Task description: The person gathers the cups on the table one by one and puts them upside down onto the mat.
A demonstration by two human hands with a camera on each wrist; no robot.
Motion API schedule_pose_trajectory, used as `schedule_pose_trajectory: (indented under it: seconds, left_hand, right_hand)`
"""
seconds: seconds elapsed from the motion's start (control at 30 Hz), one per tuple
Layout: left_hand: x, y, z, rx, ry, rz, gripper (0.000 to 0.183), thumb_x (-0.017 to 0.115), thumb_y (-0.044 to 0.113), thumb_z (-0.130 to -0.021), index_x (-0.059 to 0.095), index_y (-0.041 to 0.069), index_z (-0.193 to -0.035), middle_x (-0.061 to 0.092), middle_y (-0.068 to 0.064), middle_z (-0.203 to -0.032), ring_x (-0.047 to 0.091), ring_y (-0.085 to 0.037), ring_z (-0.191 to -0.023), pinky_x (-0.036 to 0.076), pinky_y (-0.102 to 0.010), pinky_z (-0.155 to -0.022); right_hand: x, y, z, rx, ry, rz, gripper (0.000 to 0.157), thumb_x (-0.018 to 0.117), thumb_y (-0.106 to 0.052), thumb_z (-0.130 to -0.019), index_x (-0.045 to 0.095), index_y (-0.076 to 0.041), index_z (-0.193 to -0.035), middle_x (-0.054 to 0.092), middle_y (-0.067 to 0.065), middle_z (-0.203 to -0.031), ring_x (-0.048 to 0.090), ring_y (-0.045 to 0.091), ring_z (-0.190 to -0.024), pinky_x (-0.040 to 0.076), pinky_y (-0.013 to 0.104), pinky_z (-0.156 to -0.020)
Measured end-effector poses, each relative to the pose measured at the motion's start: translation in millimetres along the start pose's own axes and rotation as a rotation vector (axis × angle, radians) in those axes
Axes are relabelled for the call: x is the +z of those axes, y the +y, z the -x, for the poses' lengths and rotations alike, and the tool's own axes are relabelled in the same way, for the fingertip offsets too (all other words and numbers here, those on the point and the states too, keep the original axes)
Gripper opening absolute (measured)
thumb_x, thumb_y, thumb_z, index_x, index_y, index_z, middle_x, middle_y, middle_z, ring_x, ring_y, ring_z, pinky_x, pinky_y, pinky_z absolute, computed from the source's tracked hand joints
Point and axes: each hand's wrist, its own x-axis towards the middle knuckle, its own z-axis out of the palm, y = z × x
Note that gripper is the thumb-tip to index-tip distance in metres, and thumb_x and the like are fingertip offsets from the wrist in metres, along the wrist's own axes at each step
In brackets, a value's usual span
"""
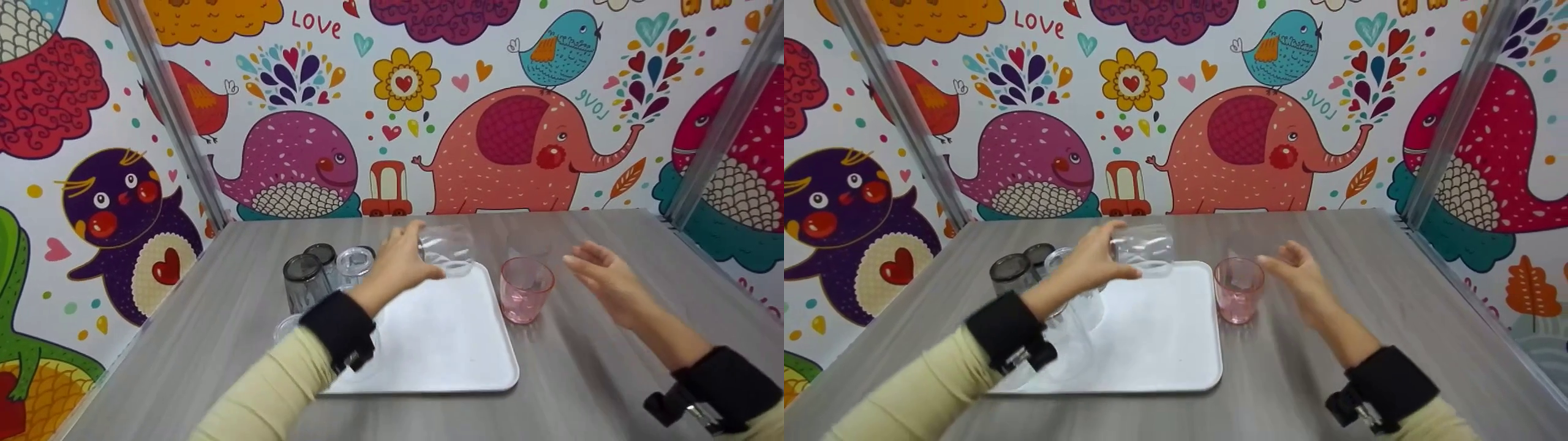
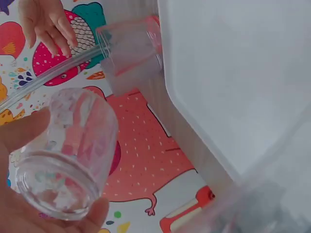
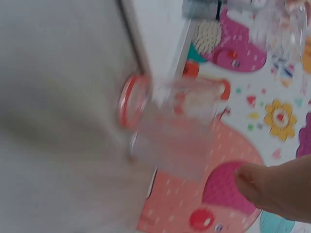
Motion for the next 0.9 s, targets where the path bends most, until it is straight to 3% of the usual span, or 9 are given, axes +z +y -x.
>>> schedule_pose_trajectory:
  seconds: [0.13, 0.27, 0.33, 0.4, 0.5, 0.57, 0.63, 0.77, 0.9]
  left_hand:
    - [-11.8, 2.8, -14.7, -0.061, -0.044, -0.142, 0.084, 0.082, 0.027, -0.065, 0.034, 0.005, -0.131, 0.044, -0.018, -0.129, 0.041, -0.033, -0.117, 0.039, -0.045, -0.097]
    - [-11.3, 5.9, -23.8, -0.110, -0.082, -0.284, 0.078, 0.083, 0.026, -0.063, 0.039, 0.002, -0.123, 0.044, -0.020, -0.122, 0.042, -0.034, -0.112, 0.040, -0.043, -0.094]
    - [-8.6, 7.1, -25.5, -0.126, -0.126, -0.360, 0.074, 0.083, 0.025, -0.063, 0.044, 0.001, -0.121, 0.043, -0.020, -0.122, 0.042, -0.034, -0.111, 0.040, -0.042, -0.092]
    - [-5.3, 8.0, -25.4, -0.141, -0.184, -0.428, 0.070, 0.083, 0.024, -0.063, 0.049, 0.001, -0.119, 0.042, -0.022, -0.123, 0.042, -0.035, -0.111, 0.040, -0.043, -0.092]
    - [0.0, 8.8, -22.0, -0.145, -0.304, -0.521, 0.063, 0.082, 0.024, -0.063, 0.056, 0.001, -0.117, 0.044, -0.021, -0.127, 0.043, -0.035, -0.114, 0.040, -0.042, -0.094]
    - [4.3, 8.4, -18.1, -0.137, -0.385, -0.576, 0.050, 0.083, 0.024, -0.063, 0.064, 0.002, -0.104, 0.052, -0.017, -0.121, 0.048, -0.029, -0.107, 0.042, -0.037, -0.092]
    - [9.1, 7.4, -12.1, -0.110, -0.435, -0.637, 0.041, 0.084, 0.023, -0.061, 0.068, 0.004, -0.094, 0.059, -0.012, -0.113, 0.053, -0.023, -0.096, 0.045, -0.032, -0.088]
    - [20.3, 5.0, 1.6, -0.062, -0.416, -0.739, 0.037, 0.088, 0.021, -0.053, 0.068, 0.006, -0.080, 0.061, -0.010, -0.094, 0.054, -0.020, -0.081, 0.049, -0.029, -0.075]
    - [30.8, 4.5, 10.8, -0.053, -0.398, -0.795, 0.053, 0.090, 0.020, -0.049, 0.066, 0.004, -0.094, 0.056, -0.014, -0.097, 0.055, -0.024, -0.087, 0.048, -0.031, -0.074]
  right_hand:
    - [-28.5, 11.1, 0.2, 0.070, 0.027, -0.017, 0.094, 0.056, -0.035, -0.089, -0.015, -0.007, -0.144, -0.007, 0.016, -0.153, 0.005, 0.029, -0.139, 0.014, 0.038, -0.110]
    - [-43.5, 21.4, 2.8, 0.097, 0.026, -0.063, 0.094, 0.055, -0.033, -0.090, -0.018, -0.007, -0.143, -0.010, 0.015, -0.152, 0.003, 0.028, -0.139, 0.018, 0.033, -0.106]
    - [-46.9, 24.7, 3.9, 0.100, 0.016, -0.084, 0.094, 0.055, -0.032, -0.090, -0.018, -0.006, -0.143, -0.009, 0.016, -0.152, 0.006, 0.026, -0.138, 0.025, 0.028, -0.103]
    - [-48.8, 26.8, 4.9, 0.096, 0.005, -0.095, 0.093, 0.055, -0.031, -0.091, -0.018, -0.006, -0.143, -0.007, 0.017, -0.152, 0.025, 0.017, -0.133, 0.035, 0.021, -0.097]
    - [-51.4, 27.4, 6.6, 0.074, -0.017, -0.123, 0.091, 0.054, -0.027, -0.092, -0.017, -0.003, -0.143, 0.002, 0.020, -0.150, 0.048, 0.000, -0.110, 0.046, 0.014, -0.083]
    - [-53.6, 26.8, 8.1, 0.066, -0.029, -0.139, 0.090, 0.053, -0.025, -0.092, -0.017, -0.002, -0.142, 0.008, 0.020, -0.147, 0.053, -0.008, -0.092, 0.048, 0.013, -0.078]
    - [-55.8, 25.9, 9.2, 0.062, -0.042, -0.156, 0.089, 0.052, -0.024, -0.093, -0.018, -0.001, -0.142, 0.008, 0.020, -0.146, 0.055, -0.008, -0.090, 0.048, 0.013, -0.077]
    - [-59.3, 26.3, 9.5, 0.065, -0.053, -0.161, 0.089, 0.052, -0.024, -0.093, -0.020, -0.002, -0.141, 0.002, 0.021, -0.147, 0.055, -0.008, -0.090, 0.048, 0.013, -0.077]
    - [-61.6, 28.6, 9.3, 0.071, -0.049, -0.173, 0.089, 0.052, -0.024, -0.093, -0.021, -0.004, -0.142, 0.000, 0.019, -0.148, 0.055, -0.009, -0.090, 0.048, 0.014, -0.078]
